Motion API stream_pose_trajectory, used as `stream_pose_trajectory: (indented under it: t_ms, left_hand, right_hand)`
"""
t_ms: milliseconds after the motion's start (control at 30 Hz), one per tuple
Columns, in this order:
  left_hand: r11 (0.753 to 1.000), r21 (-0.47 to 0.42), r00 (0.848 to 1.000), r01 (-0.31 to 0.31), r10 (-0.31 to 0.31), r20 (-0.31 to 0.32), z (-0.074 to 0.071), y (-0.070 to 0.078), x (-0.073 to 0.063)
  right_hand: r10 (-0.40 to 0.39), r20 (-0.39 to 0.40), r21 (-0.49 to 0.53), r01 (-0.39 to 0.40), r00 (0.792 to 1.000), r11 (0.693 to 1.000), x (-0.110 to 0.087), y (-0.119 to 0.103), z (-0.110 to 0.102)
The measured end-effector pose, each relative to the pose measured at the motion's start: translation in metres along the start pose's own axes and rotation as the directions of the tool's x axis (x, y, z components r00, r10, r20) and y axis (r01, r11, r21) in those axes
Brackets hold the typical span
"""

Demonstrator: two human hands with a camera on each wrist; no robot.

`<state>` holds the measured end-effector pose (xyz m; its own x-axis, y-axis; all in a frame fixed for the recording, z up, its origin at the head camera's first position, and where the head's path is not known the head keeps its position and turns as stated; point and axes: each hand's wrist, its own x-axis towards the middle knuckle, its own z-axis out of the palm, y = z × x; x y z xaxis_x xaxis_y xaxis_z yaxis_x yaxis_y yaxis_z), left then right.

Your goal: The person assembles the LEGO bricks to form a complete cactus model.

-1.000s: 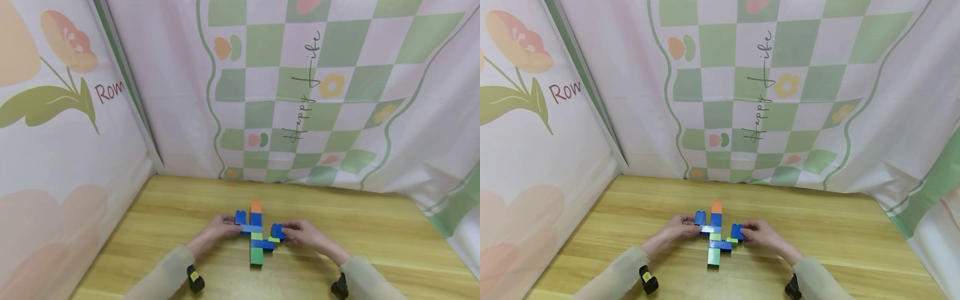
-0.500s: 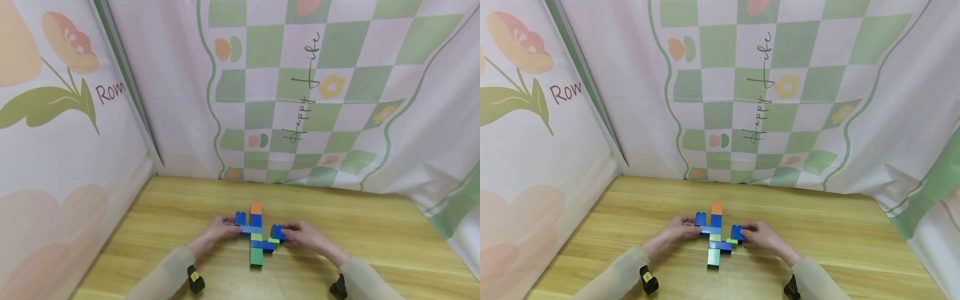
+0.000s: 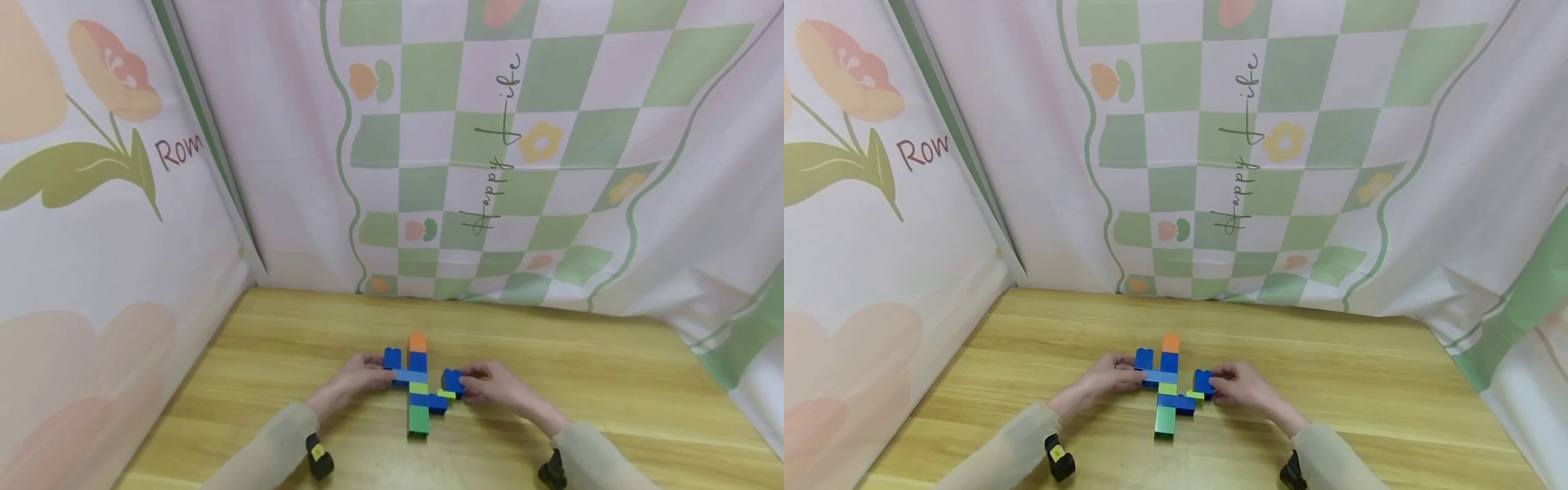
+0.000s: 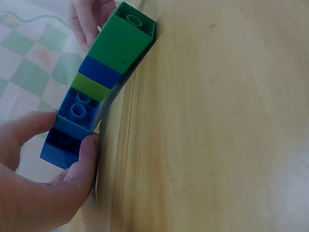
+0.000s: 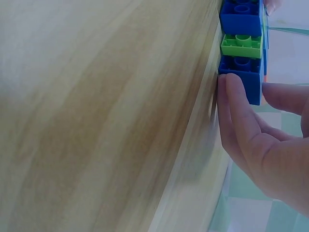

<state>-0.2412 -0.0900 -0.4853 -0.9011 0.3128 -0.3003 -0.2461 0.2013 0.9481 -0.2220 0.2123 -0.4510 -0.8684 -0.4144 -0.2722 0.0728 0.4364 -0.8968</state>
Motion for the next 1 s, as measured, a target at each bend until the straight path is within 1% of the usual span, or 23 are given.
stream_pose_trajectory:
  t_ms: [133,233,333,433,500,633,700,867,1000]
  left_hand:
    - [1.000,0.012,1.000,0.004,-0.004,-0.007,-0.0001,0.0011,-0.0001]
    - [0.999,0.043,1.000,0.006,-0.005,-0.021,0.0000,0.0029,-0.0001]
    - [0.994,0.110,0.999,0.004,0.001,-0.053,0.0005,0.0052,-0.0008]
    - [0.982,0.188,0.996,-0.004,0.022,-0.089,0.0014,0.0071,-0.0019]
    - [0.975,0.223,0.993,-0.011,0.037,-0.111,0.0021,0.0082,-0.0026]
    - [0.972,0.233,0.991,-0.028,0.058,-0.123,0.0029,0.0088,-0.0036]
    - [0.974,0.224,0.990,-0.028,0.058,-0.127,0.0031,0.0091,-0.0041]
    - [0.973,0.226,0.990,-0.036,0.066,-0.124,0.0017,0.0073,-0.0040]
    - [0.968,0.244,0.988,-0.059,0.091,-0.122,-0.0015,0.0045,-0.0044]
  right_hand:
    - [0.011,-0.001,0.016,-0.011,1.000,1.000,-0.0001,-0.0011,0.0014]
    - [0.016,-0.006,0.013,-0.016,1.000,1.000,0.0001,-0.0016,0.0019]
    - [0.017,-0.011,0.007,-0.017,1.000,1.000,0.0003,-0.0020,0.0024]
    - [0.015,-0.012,0.005,-0.015,1.000,1.000,0.0004,-0.0022,0.0026]
    - [0.012,-0.012,0.006,-0.012,1.000,1.000,0.0004,-0.0022,0.0026]
    - [0.007,-0.011,0.005,-0.007,1.000,1.000,0.0008,-0.0022,0.0032]
    - [0.006,-0.013,0.002,-0.006,1.000,1.000,0.0012,-0.0020,0.0034]
    - [0.002,-0.008,0.004,-0.002,1.000,1.000,0.0016,-0.0014,0.0032]
    - [-0.018,0.003,0.007,0.018,1.000,1.000,0.0012,0.0007,0.0007]
